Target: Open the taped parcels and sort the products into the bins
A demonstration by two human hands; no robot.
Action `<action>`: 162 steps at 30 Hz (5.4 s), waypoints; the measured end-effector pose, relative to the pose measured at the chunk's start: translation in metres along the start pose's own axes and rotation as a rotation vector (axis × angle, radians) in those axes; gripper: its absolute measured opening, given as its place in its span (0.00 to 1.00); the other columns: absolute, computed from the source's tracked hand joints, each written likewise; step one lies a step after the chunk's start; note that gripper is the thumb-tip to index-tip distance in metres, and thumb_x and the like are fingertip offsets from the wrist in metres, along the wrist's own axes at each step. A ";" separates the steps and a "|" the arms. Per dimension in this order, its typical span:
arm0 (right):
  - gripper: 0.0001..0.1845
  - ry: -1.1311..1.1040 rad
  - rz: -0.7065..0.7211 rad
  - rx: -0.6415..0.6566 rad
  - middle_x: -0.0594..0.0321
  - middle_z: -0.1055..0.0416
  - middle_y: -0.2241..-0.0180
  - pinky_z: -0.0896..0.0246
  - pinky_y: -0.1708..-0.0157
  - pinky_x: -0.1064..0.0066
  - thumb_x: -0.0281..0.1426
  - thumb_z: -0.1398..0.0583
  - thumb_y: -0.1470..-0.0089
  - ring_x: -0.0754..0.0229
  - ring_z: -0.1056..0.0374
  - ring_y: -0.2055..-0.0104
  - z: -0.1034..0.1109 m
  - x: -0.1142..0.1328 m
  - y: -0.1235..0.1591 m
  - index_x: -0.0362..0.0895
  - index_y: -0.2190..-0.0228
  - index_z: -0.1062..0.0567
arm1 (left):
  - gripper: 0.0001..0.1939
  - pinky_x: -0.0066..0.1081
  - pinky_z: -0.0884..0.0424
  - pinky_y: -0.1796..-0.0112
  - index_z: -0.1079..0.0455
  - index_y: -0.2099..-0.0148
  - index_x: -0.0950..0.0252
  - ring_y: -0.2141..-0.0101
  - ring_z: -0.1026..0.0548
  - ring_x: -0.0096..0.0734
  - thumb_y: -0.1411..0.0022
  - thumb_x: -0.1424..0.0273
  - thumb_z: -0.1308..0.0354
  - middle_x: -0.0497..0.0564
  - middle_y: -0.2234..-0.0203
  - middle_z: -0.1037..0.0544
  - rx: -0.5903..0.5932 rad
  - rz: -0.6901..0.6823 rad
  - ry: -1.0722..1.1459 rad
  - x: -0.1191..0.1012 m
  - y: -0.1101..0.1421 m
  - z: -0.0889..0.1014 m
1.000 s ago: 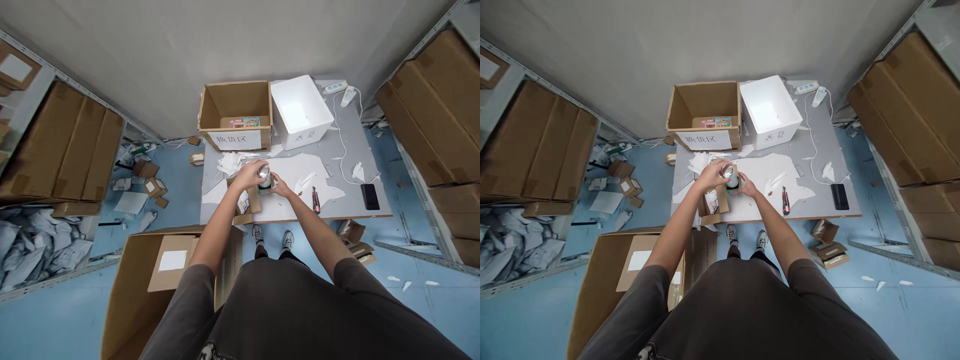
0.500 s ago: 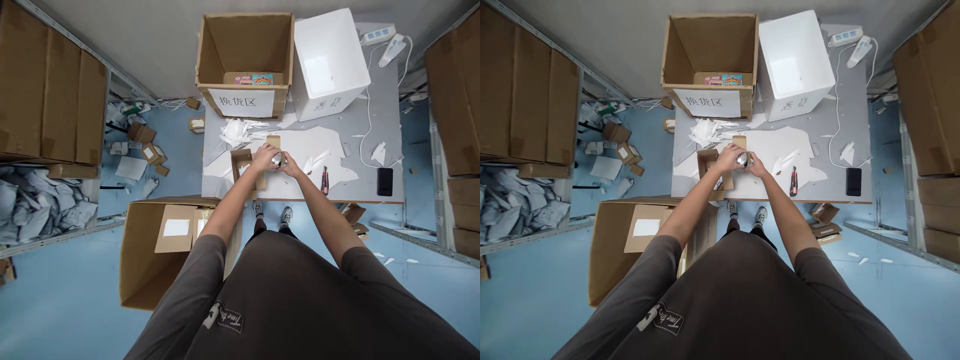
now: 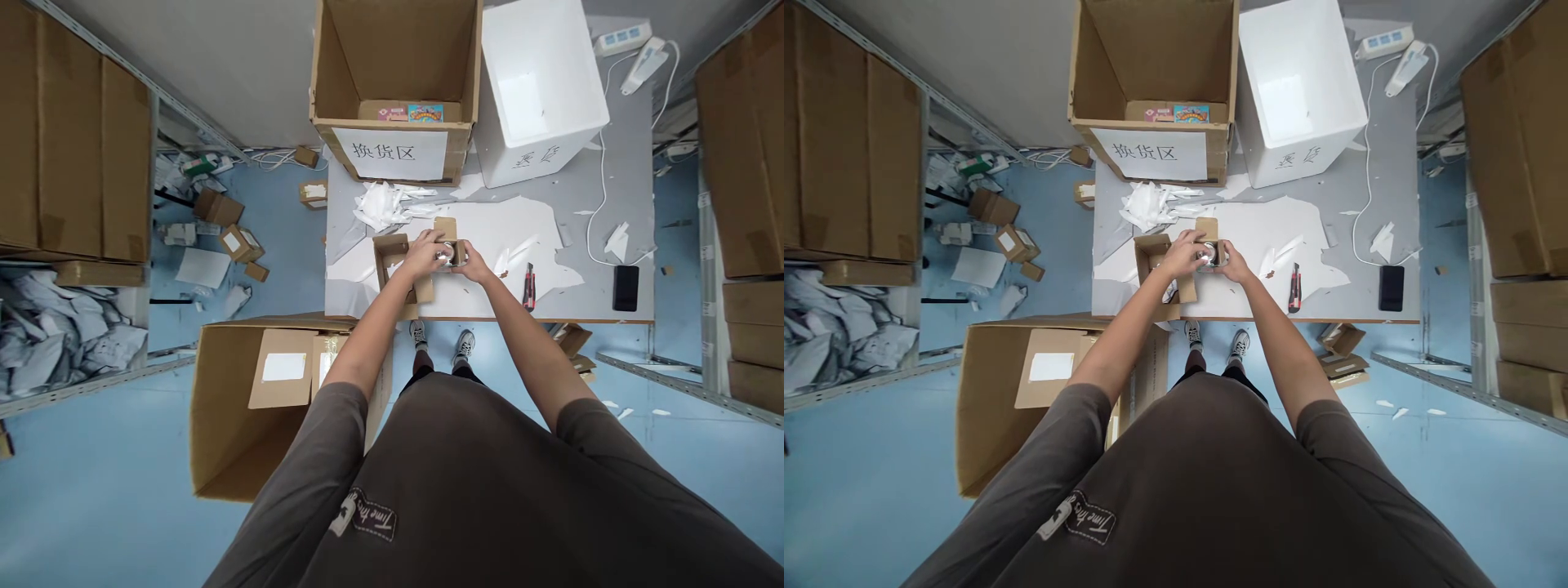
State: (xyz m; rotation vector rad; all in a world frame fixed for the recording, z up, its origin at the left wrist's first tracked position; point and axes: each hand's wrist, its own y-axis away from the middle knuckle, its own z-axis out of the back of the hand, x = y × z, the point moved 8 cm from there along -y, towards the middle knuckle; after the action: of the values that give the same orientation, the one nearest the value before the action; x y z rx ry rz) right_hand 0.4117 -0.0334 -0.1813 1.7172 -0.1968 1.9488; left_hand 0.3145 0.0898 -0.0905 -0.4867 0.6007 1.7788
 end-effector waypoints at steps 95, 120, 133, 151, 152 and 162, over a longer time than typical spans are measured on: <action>0.42 1.034 0.387 -0.497 0.46 0.30 0.42 0.35 0.42 0.52 0.29 0.31 0.44 0.39 0.37 0.38 0.264 0.297 -0.085 0.43 0.32 0.36 | 0.40 0.46 0.33 0.39 0.34 0.31 0.59 0.37 0.33 0.55 0.44 0.67 0.26 0.58 0.42 0.24 -0.354 -0.310 -0.259 -0.197 -0.247 0.199; 0.59 0.994 0.187 -0.234 0.48 0.54 0.22 0.50 0.27 0.41 0.39 0.27 0.46 0.33 0.59 0.20 0.308 0.220 -0.161 0.52 0.23 0.49 | 0.57 0.54 0.43 0.28 0.49 0.19 0.56 0.23 0.52 0.60 0.44 0.65 0.24 0.58 0.22 0.47 -0.221 0.059 -0.283 -0.117 -0.286 0.170; 0.58 1.053 0.336 -0.223 0.48 0.54 0.22 0.47 0.29 0.36 0.41 0.29 0.46 0.30 0.58 0.21 0.092 0.266 -0.035 0.52 0.23 0.49 | 0.57 0.56 0.46 0.27 0.49 0.19 0.53 0.22 0.56 0.61 0.43 0.62 0.25 0.56 0.20 0.52 -0.316 0.148 -0.286 -0.060 0.001 0.193; 0.51 1.062 0.339 0.026 0.45 0.52 0.23 0.47 0.31 0.37 0.40 0.32 0.42 0.30 0.57 0.22 -0.124 0.216 0.066 0.48 0.24 0.44 | 0.52 0.61 0.43 0.29 0.43 0.21 0.54 0.23 0.56 0.65 0.43 0.67 0.24 0.58 0.20 0.53 -0.294 0.317 -0.169 0.003 0.218 0.120; 0.51 1.064 0.314 0.042 0.44 0.52 0.23 0.46 0.31 0.38 0.40 0.32 0.42 0.30 0.57 0.22 -0.124 0.203 0.070 0.48 0.24 0.44 | 0.51 0.61 0.41 0.30 0.42 0.22 0.54 0.23 0.56 0.65 0.43 0.66 0.24 0.58 0.20 0.54 -0.268 0.320 -0.166 0.002 0.215 0.104; 0.45 1.093 0.099 0.204 0.44 0.49 0.24 0.41 0.33 0.43 0.39 0.31 0.41 0.31 0.51 0.24 -0.148 0.076 0.105 0.48 0.27 0.37 | 0.35 0.64 0.41 0.31 0.27 0.33 0.56 0.22 0.58 0.65 0.43 0.71 0.27 0.55 0.19 0.58 -0.086 0.439 -0.183 0.030 0.219 -0.022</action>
State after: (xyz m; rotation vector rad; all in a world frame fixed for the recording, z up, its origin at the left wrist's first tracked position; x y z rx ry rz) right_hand 0.2278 -0.0349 -0.1111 0.5332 0.3298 2.7343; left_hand 0.0963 0.0480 -0.0928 -0.2561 0.5304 2.2449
